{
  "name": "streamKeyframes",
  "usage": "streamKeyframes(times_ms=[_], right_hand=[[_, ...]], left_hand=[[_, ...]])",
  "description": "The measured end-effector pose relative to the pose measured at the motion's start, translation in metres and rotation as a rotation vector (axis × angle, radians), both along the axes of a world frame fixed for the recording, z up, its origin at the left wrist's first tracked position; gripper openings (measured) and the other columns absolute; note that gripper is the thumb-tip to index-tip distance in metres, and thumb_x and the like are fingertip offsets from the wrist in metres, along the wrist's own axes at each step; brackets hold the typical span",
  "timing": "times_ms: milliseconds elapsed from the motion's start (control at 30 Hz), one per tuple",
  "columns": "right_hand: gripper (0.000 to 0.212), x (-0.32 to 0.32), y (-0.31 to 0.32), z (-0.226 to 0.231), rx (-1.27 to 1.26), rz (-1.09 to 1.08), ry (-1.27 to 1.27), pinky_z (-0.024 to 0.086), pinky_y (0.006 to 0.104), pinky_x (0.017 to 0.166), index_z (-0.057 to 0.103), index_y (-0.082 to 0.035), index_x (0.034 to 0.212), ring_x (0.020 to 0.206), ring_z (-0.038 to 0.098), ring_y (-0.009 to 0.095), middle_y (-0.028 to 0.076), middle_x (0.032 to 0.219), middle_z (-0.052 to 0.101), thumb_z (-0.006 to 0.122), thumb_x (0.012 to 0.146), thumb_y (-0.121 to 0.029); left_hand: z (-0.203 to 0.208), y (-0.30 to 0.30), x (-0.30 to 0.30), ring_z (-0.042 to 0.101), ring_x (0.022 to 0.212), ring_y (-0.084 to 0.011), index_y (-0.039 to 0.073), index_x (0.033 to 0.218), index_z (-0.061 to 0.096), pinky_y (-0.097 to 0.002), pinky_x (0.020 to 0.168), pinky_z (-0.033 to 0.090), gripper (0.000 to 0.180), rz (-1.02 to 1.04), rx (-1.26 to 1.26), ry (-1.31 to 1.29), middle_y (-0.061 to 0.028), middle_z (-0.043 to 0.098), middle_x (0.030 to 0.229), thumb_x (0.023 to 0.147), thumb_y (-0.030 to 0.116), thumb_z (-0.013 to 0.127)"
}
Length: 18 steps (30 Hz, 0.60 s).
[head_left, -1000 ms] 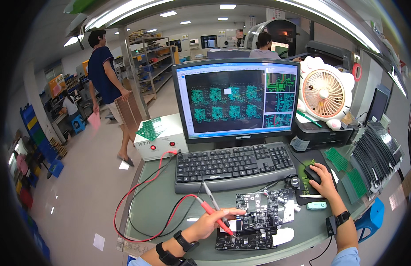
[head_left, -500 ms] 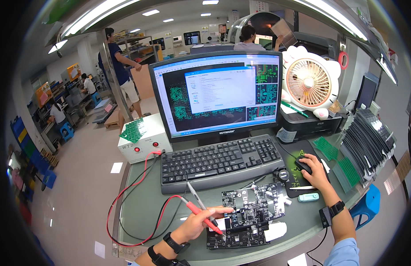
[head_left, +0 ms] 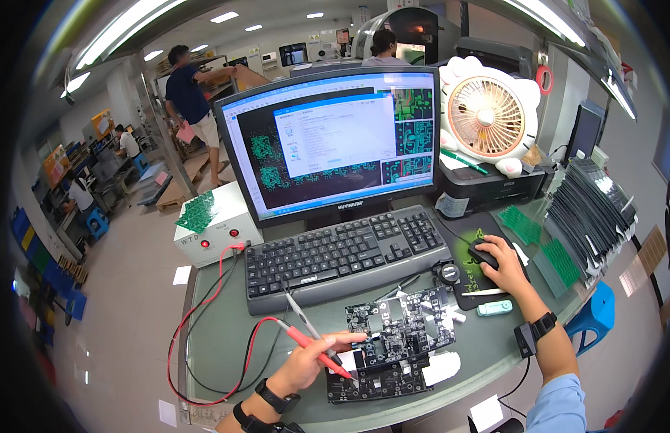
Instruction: Testing and inspecting a printed circuit board using a multimeter and computer software.
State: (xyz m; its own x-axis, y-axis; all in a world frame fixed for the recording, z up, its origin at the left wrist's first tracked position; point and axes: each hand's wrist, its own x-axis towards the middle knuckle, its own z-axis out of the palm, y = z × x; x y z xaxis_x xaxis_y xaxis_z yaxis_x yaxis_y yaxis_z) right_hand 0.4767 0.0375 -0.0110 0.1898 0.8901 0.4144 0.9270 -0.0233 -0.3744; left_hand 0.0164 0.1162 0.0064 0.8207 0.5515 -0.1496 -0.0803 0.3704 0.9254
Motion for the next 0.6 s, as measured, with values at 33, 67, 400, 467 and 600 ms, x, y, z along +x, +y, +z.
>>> streamKeyframes(times_ms=[33, 67, 400, 467, 600], right_hand=[[0.043, 0.002, -0.002, 0.0, 0.003, -0.008, 0.008, 0.038, 0.0445, 0.102, 0.063, -0.017, 0.12, 0.125, 0.05, 0.03, 0.01, 0.134, 0.052, 0.071, 0.078, -0.016], [0.043, 0.006, 0.001, -0.001, 0.009, 0.003, 0.016, 0.037, 0.0453, 0.103, 0.061, -0.016, 0.122, 0.125, 0.049, 0.031, 0.01, 0.135, 0.051, 0.07, 0.08, -0.019], [0.036, -0.037, 0.061, 0.053, 0.007, 0.32, -0.266, 0.035, 0.0468, 0.105, 0.068, -0.013, 0.104, 0.13, 0.045, 0.031, 0.01, 0.133, 0.054, 0.058, 0.073, 0.002], [0.036, -0.048, 0.081, 0.044, 0.007, 0.33, -0.298, 0.034, 0.0474, 0.106, 0.068, -0.013, 0.104, 0.133, 0.042, 0.032, 0.011, 0.133, 0.053, 0.058, 0.073, 0.003], [0.039, -0.057, 0.101, 0.033, 0.025, 0.303, -0.298, 0.033, 0.0469, 0.107, 0.068, -0.014, 0.106, 0.135, 0.04, 0.033, 0.012, 0.135, 0.052, 0.058, 0.073, 0.003]], left_hand=[[0.0, 0.0, 0.002, 0.052, 0.124, -0.028, -0.007, 0.132, 0.054, -0.039, 0.105, 0.042, 0.051, 0.01, 0.003, 0.021, -0.0164, 0.055, 0.137, 0.1, 0.029, 0.037], [0.001, 0.002, 0.003, 0.052, 0.124, -0.028, -0.007, 0.132, 0.054, -0.039, 0.105, 0.042, 0.051, -0.006, -0.005, 0.022, -0.0164, 0.055, 0.137, 0.1, 0.029, 0.037], [0.0, -0.001, 0.003, 0.061, 0.108, -0.0284, -0.013, 0.124, 0.058, -0.0393, 0.098, 0.047, 0.057, 0.075, 0.142, 0.005, -0.0217, 0.06, 0.128, 0.097, 0.033, 0.036], [0.0, 0.0, 0.004, 0.062, 0.107, -0.0283, -0.014, 0.124, 0.058, -0.0395, 0.097, 0.047, 0.057, 0.052, 0.131, 0.004, -0.0212, 0.059, 0.129, 0.097, 0.033, 0.037], [-0.002, 0.0, 0.001, 0.06, 0.111, -0.028, -0.012, 0.123, 0.059, -0.0392, 0.1, 0.044, 0.058, 0.055, 0.106, 0.003, -0.0195, 0.059, 0.129, 0.097, 0.035, 0.039]])
